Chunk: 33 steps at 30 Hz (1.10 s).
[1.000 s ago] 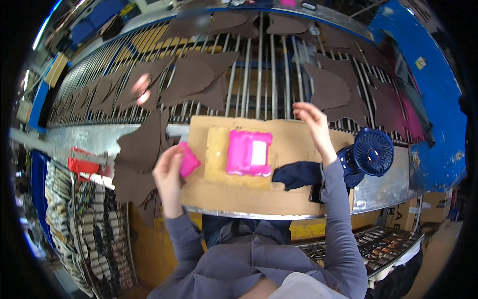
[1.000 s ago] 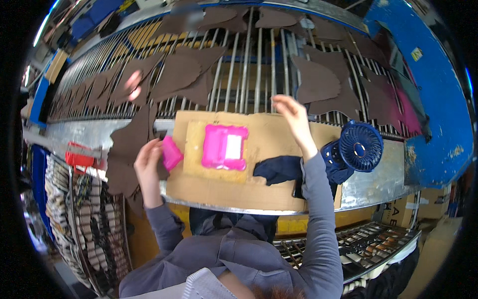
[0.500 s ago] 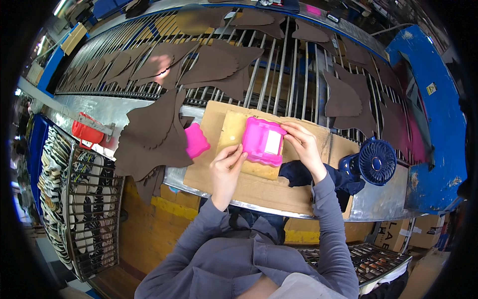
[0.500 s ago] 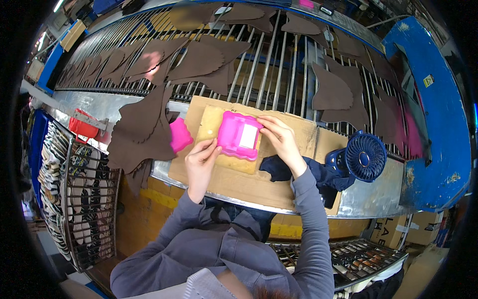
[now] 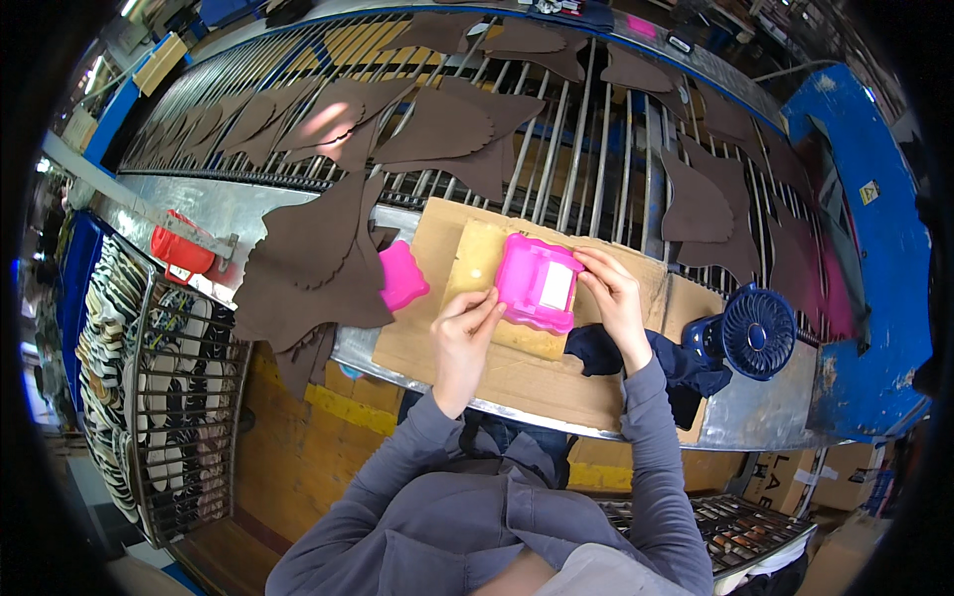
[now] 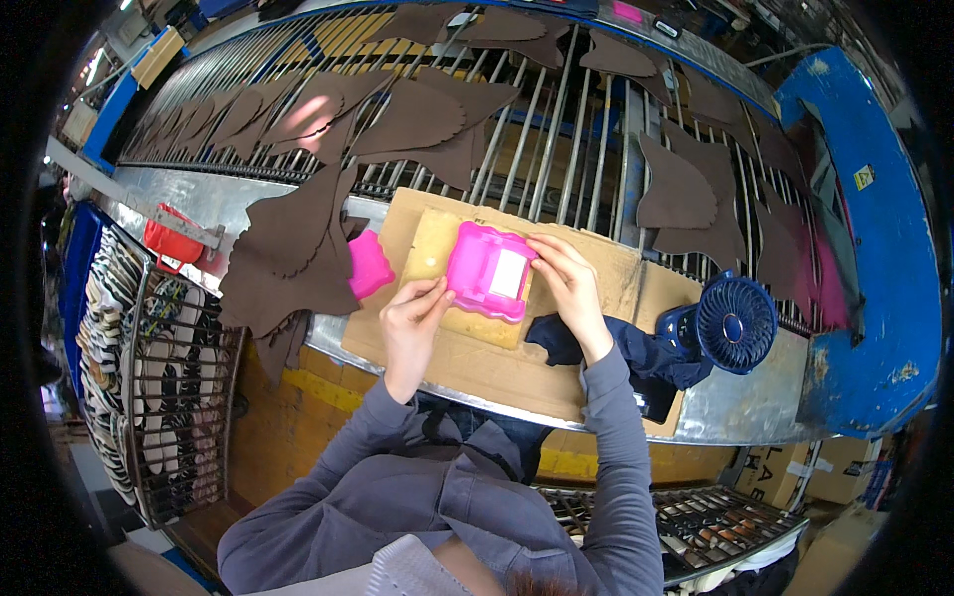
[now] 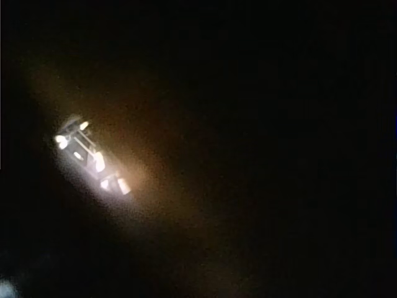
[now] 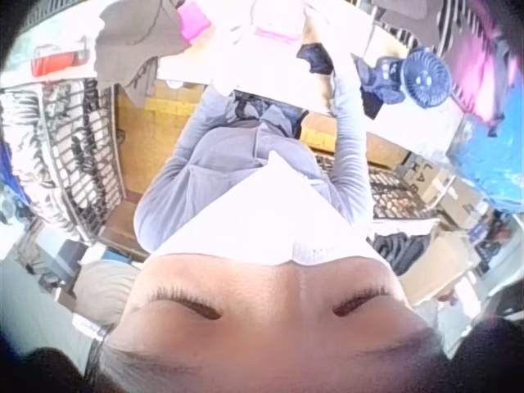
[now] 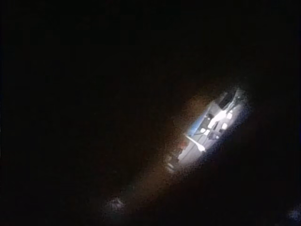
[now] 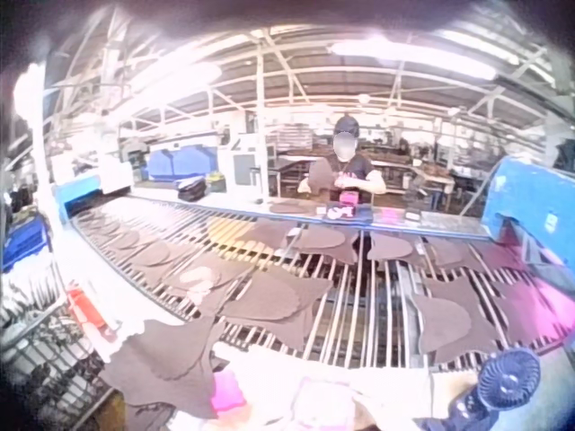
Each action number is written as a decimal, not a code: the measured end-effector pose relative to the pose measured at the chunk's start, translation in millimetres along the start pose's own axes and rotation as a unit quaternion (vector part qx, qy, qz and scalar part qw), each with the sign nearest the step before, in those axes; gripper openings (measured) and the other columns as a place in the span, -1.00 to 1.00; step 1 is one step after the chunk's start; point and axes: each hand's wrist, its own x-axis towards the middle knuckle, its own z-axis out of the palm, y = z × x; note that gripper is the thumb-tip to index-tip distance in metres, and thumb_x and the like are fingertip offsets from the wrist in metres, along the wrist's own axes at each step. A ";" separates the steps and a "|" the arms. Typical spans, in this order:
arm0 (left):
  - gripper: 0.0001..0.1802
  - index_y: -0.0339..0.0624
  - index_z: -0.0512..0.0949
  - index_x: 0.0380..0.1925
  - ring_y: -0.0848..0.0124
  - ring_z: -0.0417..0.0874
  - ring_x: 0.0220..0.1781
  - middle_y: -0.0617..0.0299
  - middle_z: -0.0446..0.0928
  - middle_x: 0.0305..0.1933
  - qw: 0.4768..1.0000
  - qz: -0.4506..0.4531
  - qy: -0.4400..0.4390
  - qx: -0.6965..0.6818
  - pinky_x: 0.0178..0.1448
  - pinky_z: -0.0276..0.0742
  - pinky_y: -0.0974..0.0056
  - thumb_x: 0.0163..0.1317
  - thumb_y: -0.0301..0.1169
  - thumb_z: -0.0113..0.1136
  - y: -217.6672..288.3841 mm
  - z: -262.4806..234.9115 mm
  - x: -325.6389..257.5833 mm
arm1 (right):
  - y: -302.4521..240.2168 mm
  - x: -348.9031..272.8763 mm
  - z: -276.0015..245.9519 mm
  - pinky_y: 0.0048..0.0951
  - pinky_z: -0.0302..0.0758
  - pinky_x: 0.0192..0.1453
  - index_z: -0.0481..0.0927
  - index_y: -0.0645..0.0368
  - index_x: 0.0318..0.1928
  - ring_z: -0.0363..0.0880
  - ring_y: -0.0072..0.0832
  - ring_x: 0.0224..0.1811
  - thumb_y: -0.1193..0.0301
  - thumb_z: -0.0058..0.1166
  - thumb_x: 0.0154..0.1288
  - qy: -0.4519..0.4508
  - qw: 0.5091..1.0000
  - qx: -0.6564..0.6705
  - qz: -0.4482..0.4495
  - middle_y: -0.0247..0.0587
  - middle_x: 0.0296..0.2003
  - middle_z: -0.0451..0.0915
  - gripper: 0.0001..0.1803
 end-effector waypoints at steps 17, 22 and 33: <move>-0.77 -0.35 0.67 -0.15 0.38 0.64 -0.35 0.09 0.61 -0.32 1.000 0.008 0.011 0.014 -0.27 0.52 0.36 0.16 -0.54 0.30 -2.0 2.0 -1.0 | 5.5 -4.8 6.2 -0.43 0.42 0.24 0.63 0.29 0.00 0.54 -0.32 0.15 0.57 0.08 0.31 0.031 0.999 0.027 0.016 -0.11 0.05 0.60 -0.74; -0.78 -0.36 0.67 -0.18 0.34 0.65 -0.34 0.08 0.62 -0.31 1.000 -0.003 0.020 0.013 -0.25 0.53 0.34 0.17 -0.53 0.30 -3.5 0.9 -3.6 | 8.3 -2.0 7.6 -0.43 0.42 0.23 0.64 0.30 -0.01 0.54 -0.34 0.14 0.59 0.09 0.30 0.028 0.999 0.030 0.010 -0.11 0.05 0.61 -0.74; -0.30 -0.29 0.40 0.20 0.09 0.58 0.05 -0.07 0.54 0.06 0.989 -0.025 0.130 -0.064 0.16 0.48 0.12 0.11 -0.20 0.40 -104.0 -71.1 40.5 | -4.1 -31.2 -24.5 -0.45 0.46 0.18 0.41 0.22 0.29 0.49 -0.45 0.11 0.64 -0.02 0.34 0.105 0.993 0.054 0.013 -0.15 0.27 0.38 -0.50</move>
